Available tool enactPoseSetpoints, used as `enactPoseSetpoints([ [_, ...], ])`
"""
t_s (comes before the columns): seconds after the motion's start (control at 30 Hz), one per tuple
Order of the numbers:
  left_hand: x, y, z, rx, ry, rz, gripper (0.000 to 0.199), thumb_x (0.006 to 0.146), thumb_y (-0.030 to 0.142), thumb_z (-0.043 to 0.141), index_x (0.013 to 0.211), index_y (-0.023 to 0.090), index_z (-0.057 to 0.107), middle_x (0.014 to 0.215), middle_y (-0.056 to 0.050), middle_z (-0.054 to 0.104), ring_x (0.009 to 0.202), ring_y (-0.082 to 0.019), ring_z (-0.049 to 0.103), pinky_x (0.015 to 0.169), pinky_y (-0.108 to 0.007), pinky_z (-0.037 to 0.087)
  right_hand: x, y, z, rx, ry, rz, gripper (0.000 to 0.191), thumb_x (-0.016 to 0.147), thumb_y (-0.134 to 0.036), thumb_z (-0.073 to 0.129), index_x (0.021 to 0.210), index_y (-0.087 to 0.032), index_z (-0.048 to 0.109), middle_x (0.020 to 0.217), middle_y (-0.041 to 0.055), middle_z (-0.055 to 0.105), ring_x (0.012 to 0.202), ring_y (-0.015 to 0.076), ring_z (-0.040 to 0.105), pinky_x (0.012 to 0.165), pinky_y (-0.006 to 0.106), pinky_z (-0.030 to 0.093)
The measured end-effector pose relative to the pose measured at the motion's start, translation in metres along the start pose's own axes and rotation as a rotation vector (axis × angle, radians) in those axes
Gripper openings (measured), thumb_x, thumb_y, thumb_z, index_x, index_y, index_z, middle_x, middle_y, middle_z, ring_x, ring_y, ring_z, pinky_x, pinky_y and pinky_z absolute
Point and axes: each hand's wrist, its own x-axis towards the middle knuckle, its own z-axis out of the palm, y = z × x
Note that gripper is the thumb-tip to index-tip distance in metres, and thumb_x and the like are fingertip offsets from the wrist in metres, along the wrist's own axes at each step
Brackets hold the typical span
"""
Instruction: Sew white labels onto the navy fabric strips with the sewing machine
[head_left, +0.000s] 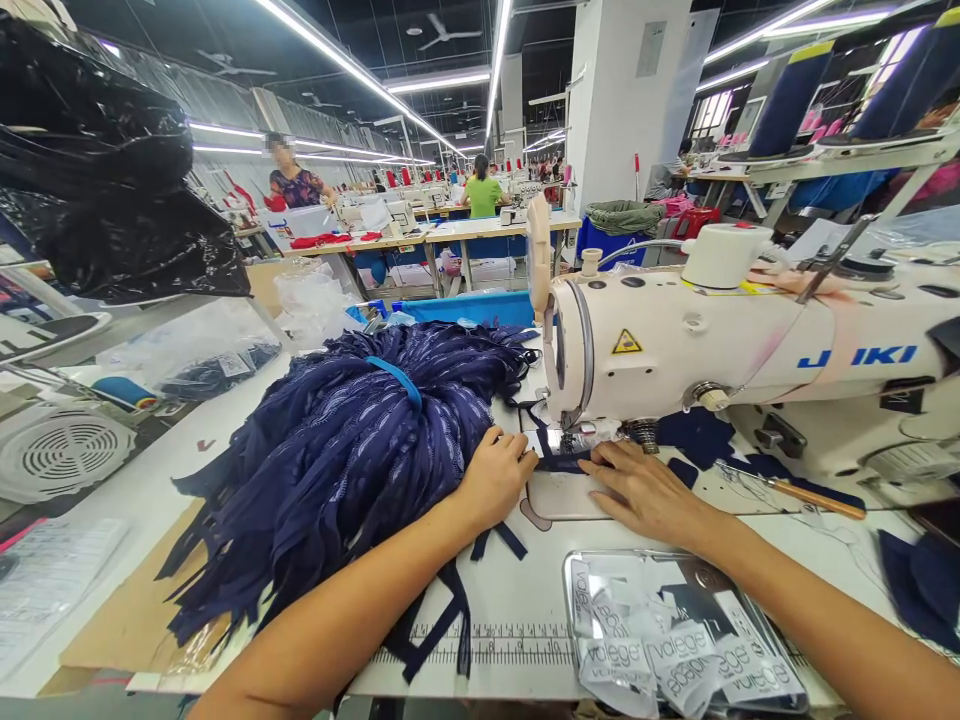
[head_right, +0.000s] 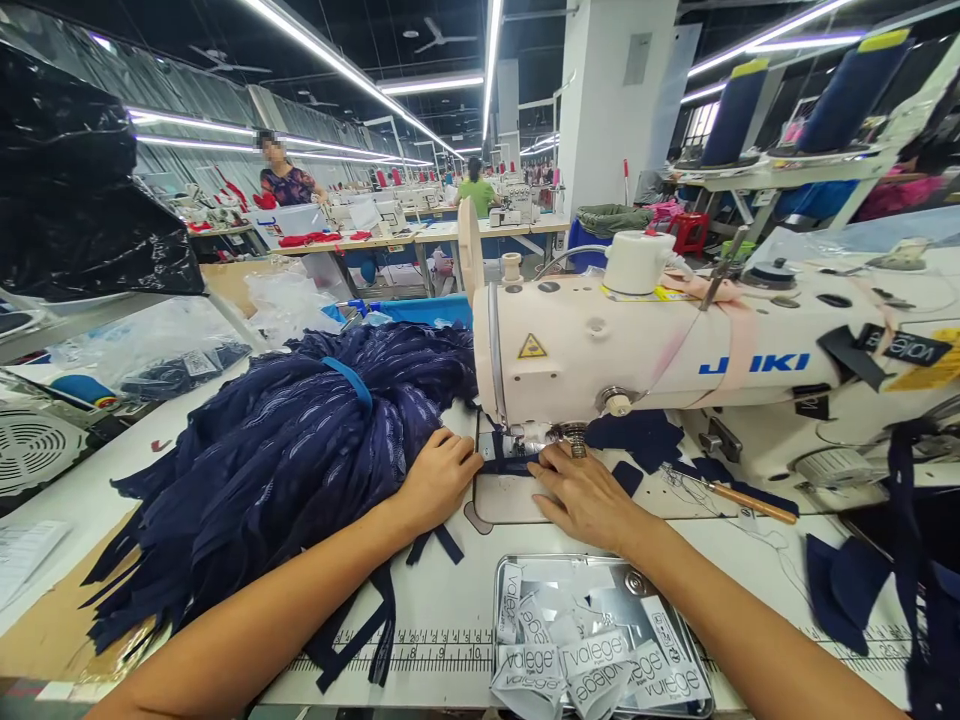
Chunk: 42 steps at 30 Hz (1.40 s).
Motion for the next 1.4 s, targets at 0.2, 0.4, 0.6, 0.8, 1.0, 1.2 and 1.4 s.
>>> enactPoseSetpoints([
  [0.2, 0.009, -0.008, 0.001, -0.172, 0.012, -0.201, 0.022, 0.071, 0.003, 0.043, 0.081, 0.014, 0.059, 0.081, -0.005, 0.056, 0.076, -0.018, 0.05, 0.077, -0.033, 0.036, 0.004, -0.008, 0.001, -0.013, 0.001, 0.001, 0.03, 0.085, -0.025, 0.04, 0.106, -0.013, 0.058, 0.092, 0.0114, 0.055, 0.085, 0.0229, 0.052, 0.072, 0.037, 0.047],
  [0.4, 0.012, 0.003, 0.0, -0.32, 0.041, -0.149, 0.029, 0.068, 0.016, 0.053, 0.097, 0.017, 0.058, 0.089, -0.004, 0.058, 0.082, -0.018, 0.052, 0.085, -0.038, 0.031, 0.004, -0.007, 0.003, -0.005, 0.002, 0.0, 0.03, 0.086, -0.024, 0.039, 0.105, -0.011, 0.058, 0.091, 0.0113, 0.055, 0.083, 0.0219, 0.051, 0.071, 0.036, 0.047],
  [0.6, 0.011, 0.007, 0.001, -0.185, -0.058, 0.014, 0.021, 0.083, 0.019, 0.043, 0.097, 0.017, 0.058, 0.083, -0.005, 0.058, 0.079, -0.018, 0.053, 0.075, -0.035, 0.033, 0.007, -0.012, 0.002, -0.099, 0.036, 0.012, 0.027, 0.085, -0.016, 0.037, 0.096, -0.012, 0.061, 0.086, 0.0115, 0.056, 0.08, 0.0217, 0.053, 0.067, 0.035, 0.048],
  [0.8, 0.012, 0.012, -0.001, -0.168, -0.042, 0.183, 0.012, 0.081, 0.016, 0.047, 0.078, 0.015, 0.058, 0.1, -0.006, 0.059, 0.094, -0.019, 0.052, 0.087, -0.037, 0.033, 0.005, -0.01, 0.007, -0.211, 0.0, -0.038, 0.032, 0.075, 0.001, 0.038, 0.092, -0.012, 0.061, 0.093, 0.014, 0.06, 0.085, 0.0234, 0.056, 0.074, 0.039, 0.05],
  [1.0, 0.013, 0.028, 0.006, -0.255, -0.063, 0.185, 0.014, 0.084, 0.015, 0.043, 0.08, 0.013, 0.057, 0.098, -0.006, 0.063, 0.088, -0.015, 0.057, 0.081, -0.029, 0.04, 0.002, 0.005, 0.015, -0.173, 0.025, -0.12, 0.036, 0.074, 0.001, 0.04, 0.101, -0.012, 0.06, 0.104, 0.0129, 0.062, 0.097, 0.0228, 0.057, 0.079, 0.035, 0.052],
  [1.2, 0.013, 0.043, 0.006, -0.216, -0.055, 0.112, 0.012, 0.082, 0.011, 0.044, 0.082, 0.012, 0.056, 0.092, -0.007, 0.064, 0.087, -0.016, 0.058, 0.077, -0.03, 0.042, 0.004, 0.016, 0.012, -0.04, 0.015, -0.125, 0.032, 0.08, -0.005, 0.039, 0.104, -0.012, 0.06, 0.112, 0.0132, 0.06, 0.099, 0.0221, 0.058, 0.08, 0.036, 0.053],
  [1.4, 0.014, 0.047, 0.004, -0.189, -0.072, 0.101, 0.012, 0.081, 0.008, 0.043, 0.082, 0.012, 0.055, 0.091, -0.009, 0.062, 0.086, -0.017, 0.057, 0.076, -0.031, 0.042, 0.003, 0.019, 0.016, 0.024, 0.038, -0.102, 0.034, 0.08, -0.006, 0.04, 0.105, -0.014, 0.06, 0.113, 0.012, 0.06, 0.101, 0.0218, 0.057, 0.083, 0.037, 0.052],
])
